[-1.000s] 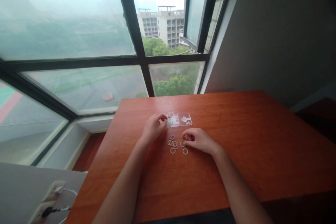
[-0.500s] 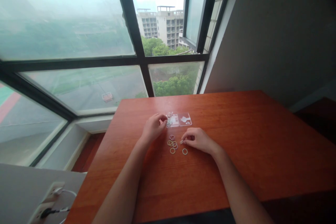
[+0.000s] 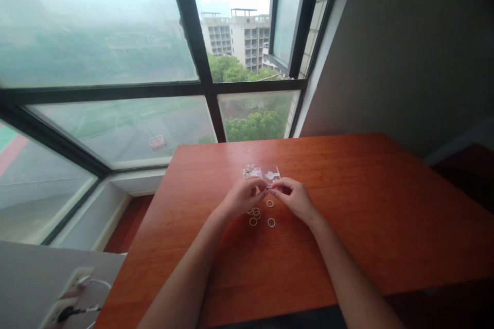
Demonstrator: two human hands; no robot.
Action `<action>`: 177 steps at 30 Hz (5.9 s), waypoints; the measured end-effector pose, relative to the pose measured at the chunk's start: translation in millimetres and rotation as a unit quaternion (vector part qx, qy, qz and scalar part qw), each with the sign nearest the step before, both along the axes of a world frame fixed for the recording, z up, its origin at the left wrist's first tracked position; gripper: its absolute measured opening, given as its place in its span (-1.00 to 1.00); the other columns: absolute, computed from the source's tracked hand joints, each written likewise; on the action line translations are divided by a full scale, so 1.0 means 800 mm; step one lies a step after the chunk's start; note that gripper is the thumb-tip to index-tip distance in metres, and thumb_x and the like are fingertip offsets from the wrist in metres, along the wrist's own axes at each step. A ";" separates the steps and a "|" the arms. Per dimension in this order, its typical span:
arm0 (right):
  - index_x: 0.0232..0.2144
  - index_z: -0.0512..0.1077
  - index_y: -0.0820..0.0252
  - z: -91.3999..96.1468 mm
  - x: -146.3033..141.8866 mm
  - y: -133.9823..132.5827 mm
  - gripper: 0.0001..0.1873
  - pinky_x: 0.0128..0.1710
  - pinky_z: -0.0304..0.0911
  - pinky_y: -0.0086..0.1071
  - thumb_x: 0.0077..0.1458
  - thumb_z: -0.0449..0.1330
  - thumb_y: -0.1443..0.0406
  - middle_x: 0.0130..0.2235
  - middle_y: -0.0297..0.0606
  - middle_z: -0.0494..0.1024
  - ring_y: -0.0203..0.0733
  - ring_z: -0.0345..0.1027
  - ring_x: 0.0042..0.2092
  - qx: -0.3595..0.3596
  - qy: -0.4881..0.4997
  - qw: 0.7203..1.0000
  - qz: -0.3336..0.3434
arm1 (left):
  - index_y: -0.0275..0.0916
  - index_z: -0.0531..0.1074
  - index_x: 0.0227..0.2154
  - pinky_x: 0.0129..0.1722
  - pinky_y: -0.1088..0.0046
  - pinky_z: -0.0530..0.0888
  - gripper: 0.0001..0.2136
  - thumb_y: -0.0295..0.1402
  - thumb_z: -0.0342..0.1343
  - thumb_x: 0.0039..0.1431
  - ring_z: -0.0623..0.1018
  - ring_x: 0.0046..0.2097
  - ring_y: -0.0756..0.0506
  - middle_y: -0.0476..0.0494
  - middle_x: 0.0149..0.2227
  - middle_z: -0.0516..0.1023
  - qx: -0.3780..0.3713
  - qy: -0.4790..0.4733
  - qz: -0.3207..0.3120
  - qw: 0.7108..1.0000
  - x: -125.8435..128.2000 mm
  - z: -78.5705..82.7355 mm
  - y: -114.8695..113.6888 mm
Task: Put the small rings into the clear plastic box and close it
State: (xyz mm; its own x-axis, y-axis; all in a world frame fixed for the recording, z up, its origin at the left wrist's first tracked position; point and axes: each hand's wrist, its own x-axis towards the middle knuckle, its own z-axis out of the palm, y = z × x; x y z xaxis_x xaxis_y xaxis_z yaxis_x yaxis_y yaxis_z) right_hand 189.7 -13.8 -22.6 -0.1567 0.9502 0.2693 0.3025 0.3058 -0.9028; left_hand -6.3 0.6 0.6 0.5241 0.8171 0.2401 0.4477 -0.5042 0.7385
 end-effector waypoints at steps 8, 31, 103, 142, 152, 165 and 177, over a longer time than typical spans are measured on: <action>-0.38 0.53 0.20 0.002 -0.001 -0.002 -0.80 -0.48 0.09 -0.46 0.01 0.26 0.18 -0.52 -0.39 0.34 -0.31 0.16 -0.47 -0.023 -0.002 1.000 0.002 | -0.29 0.49 -0.38 -0.46 0.59 0.31 -0.89 -0.38 0.10 0.17 0.39 -0.46 0.05 -0.05 -0.46 0.47 0.019 0.009 0.027 0.999 -0.001 0.001 0.002; -0.47 0.53 0.19 0.010 0.018 -0.013 -0.87 -0.51 0.06 -0.52 -0.11 0.35 0.26 -0.53 -0.44 0.42 -0.37 0.24 -0.48 -0.108 -0.192 0.951 0.219 | -0.21 0.49 -0.34 -0.40 0.51 0.32 -0.88 -0.40 0.06 0.11 0.46 -0.38 -0.03 -0.07 -0.36 0.56 0.061 0.151 0.174 0.971 -0.051 0.002 0.019; -0.38 0.47 0.15 -0.006 -0.005 -0.003 -0.90 -0.39 0.14 -0.43 0.12 0.14 0.30 -0.50 -0.35 0.43 -0.26 0.29 -0.44 0.040 -0.177 0.983 -0.013 | -0.25 0.48 -0.42 -0.42 0.54 0.33 -0.91 -0.42 0.08 0.09 0.43 -0.45 0.02 -0.04 -0.45 0.53 0.050 0.032 0.173 0.983 -0.037 -0.001 0.019; -0.42 0.48 0.16 -0.008 0.016 -0.001 -0.94 -0.41 0.13 -0.46 0.04 0.27 0.29 -0.44 -0.38 0.46 -0.31 0.28 -0.42 0.012 -0.203 0.977 0.070 | -0.23 0.49 -0.43 -0.41 0.52 0.31 -0.89 -0.39 0.08 0.10 0.46 -0.41 -0.01 -0.04 -0.42 0.55 0.037 0.096 0.224 0.969 -0.047 -0.007 0.023; -0.39 0.52 0.12 -0.008 0.022 0.000 -0.96 -0.36 0.16 -0.46 0.06 0.25 0.34 -0.40 -0.36 0.50 -0.30 0.33 -0.37 0.005 -0.219 0.970 0.107 | -0.22 0.49 -0.42 -0.41 0.52 0.31 -0.90 -0.38 0.07 0.10 0.45 -0.41 0.00 -0.03 -0.42 0.54 0.039 0.092 0.211 0.972 -0.048 -0.007 0.022; -0.46 0.46 0.18 -0.001 0.005 0.000 -0.91 -0.42 0.17 -0.43 0.08 0.18 0.34 -0.44 -0.31 0.50 -0.28 0.28 -0.44 0.049 -0.166 0.985 0.017 | -0.26 0.48 -0.39 -0.40 0.53 0.33 -0.86 -0.33 0.06 0.16 0.40 -0.44 0.02 -0.03 -0.46 0.49 0.022 0.027 0.136 0.990 -0.024 0.001 0.013; -0.45 0.46 0.19 0.005 -0.002 0.000 -0.87 -0.46 0.19 -0.44 0.08 0.19 0.26 -0.41 -0.27 0.52 -0.27 0.31 -0.44 0.060 -0.089 0.993 -0.040 | -0.28 0.50 -0.39 -0.45 0.57 0.30 -0.88 -0.37 0.10 0.14 0.37 -0.47 0.05 -0.06 -0.45 0.50 0.000 -0.007 0.045 0.999 0.007 -0.001 0.000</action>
